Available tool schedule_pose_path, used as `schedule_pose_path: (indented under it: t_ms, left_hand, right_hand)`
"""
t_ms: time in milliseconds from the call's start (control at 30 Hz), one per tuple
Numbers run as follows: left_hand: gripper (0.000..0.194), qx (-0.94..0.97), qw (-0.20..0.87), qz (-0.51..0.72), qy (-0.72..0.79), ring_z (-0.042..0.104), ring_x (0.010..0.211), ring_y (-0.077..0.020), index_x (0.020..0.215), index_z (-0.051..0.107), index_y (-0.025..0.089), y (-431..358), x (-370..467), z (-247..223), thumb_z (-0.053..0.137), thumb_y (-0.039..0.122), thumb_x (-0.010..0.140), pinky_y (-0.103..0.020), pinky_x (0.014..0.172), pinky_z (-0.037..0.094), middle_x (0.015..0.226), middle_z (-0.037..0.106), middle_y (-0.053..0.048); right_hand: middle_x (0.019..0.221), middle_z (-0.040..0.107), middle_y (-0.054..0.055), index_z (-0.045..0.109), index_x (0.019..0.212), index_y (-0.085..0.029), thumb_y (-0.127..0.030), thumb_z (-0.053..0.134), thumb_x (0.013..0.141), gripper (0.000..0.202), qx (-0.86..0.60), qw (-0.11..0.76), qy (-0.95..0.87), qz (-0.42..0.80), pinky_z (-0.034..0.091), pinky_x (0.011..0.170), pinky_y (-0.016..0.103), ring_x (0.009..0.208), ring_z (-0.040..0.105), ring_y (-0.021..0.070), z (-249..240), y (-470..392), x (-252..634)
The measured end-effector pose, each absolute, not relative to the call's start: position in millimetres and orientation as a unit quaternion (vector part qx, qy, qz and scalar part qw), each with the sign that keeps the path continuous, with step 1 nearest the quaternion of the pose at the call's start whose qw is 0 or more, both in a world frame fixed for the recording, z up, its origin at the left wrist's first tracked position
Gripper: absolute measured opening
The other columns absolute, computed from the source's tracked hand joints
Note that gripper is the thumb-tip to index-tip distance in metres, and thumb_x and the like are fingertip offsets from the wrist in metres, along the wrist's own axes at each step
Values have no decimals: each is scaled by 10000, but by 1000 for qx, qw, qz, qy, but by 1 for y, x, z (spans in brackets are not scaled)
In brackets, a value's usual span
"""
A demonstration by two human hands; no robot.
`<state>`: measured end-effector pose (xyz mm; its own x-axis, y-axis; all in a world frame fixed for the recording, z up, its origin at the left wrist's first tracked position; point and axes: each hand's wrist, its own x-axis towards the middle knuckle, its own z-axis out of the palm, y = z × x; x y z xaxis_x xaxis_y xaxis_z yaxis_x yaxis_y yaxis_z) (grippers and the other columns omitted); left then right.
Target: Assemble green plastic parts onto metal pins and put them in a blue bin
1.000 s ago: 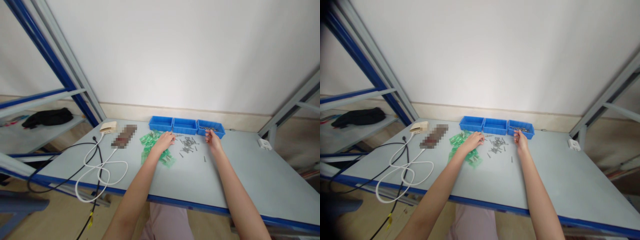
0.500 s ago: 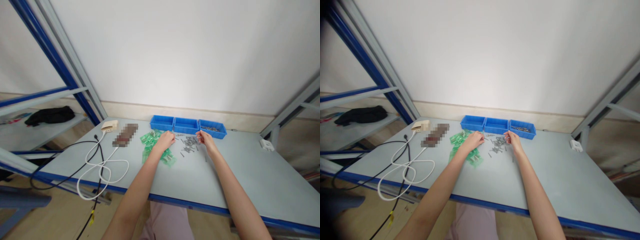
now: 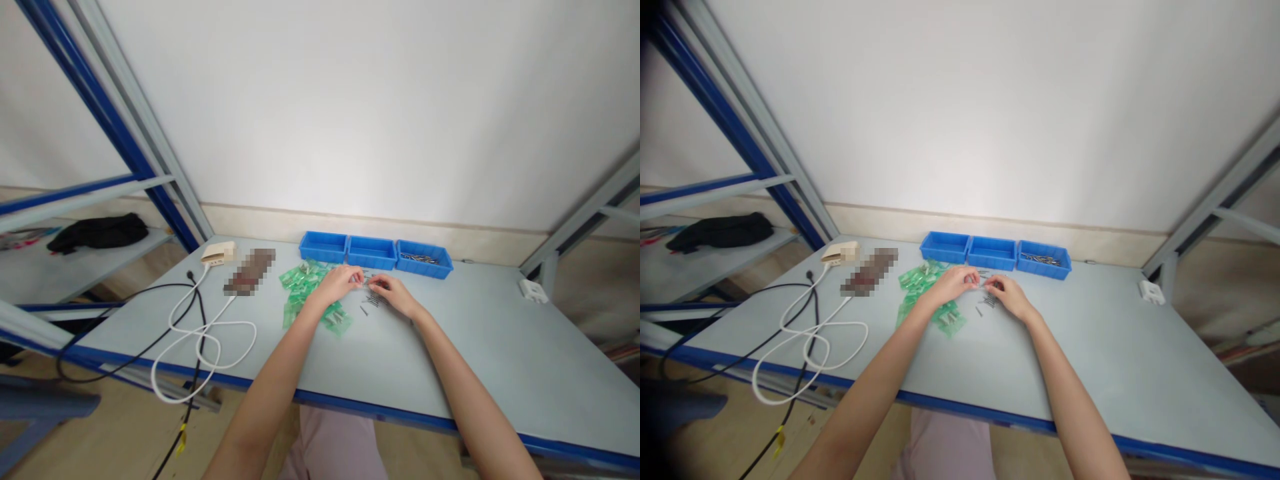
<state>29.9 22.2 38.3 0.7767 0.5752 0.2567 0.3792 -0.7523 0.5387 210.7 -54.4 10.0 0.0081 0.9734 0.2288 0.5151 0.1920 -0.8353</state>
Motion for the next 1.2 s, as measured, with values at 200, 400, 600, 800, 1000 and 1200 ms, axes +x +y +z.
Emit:
schedule_pose_path:
  t_ms: [200,400,600,800,1000,1200]
  left_hand:
    - [89,891,291,238,254,549,775,-137,846,611,192,24,29,41,563,199,772,-232,714,404,837,628,1]
    - [193,854,369,282,234,542,744,-124,979,558,181,25,33,37,539,232,794,-234,715,412,860,622,-12]
    - [216,838,391,293,243,505,644,-113,799,557,150,27,40,29,484,351,832,-221,636,377,690,566,13]
    - [370,847,371,281,257,437,560,-99,622,488,152,27,40,28,392,409,870,-216,571,329,562,469,39]
    - [244,835,359,306,285,501,638,-113,772,578,144,29,43,23,486,362,829,-218,616,373,688,589,10]
    - [272,832,345,318,295,525,663,-121,755,595,144,27,43,27,477,375,837,-224,652,387,688,606,3]
  right_hand:
    - [643,606,9,613,724,-174,-405,485,824,282,-585,385,-669,249,366,588,258,590,506,147,15,-58,207]
    - [604,550,-2,559,676,-172,-443,405,864,364,-551,433,-642,310,367,553,241,532,464,117,17,-56,205]
    - [574,510,-13,551,687,-176,-506,431,843,384,-536,484,-609,329,360,521,240,506,442,112,14,-54,205]
    - [550,499,-15,553,652,-171,-507,433,840,403,-537,477,-613,330,351,515,240,497,433,107,17,-55,204]
    - [620,539,-11,555,702,-174,-512,471,811,365,-548,463,-613,329,352,528,235,512,436,103,16,-55,205]
    - [623,545,-8,563,721,-175,-514,437,827,377,-556,457,-615,322,363,535,236,514,443,106,16,-55,204]
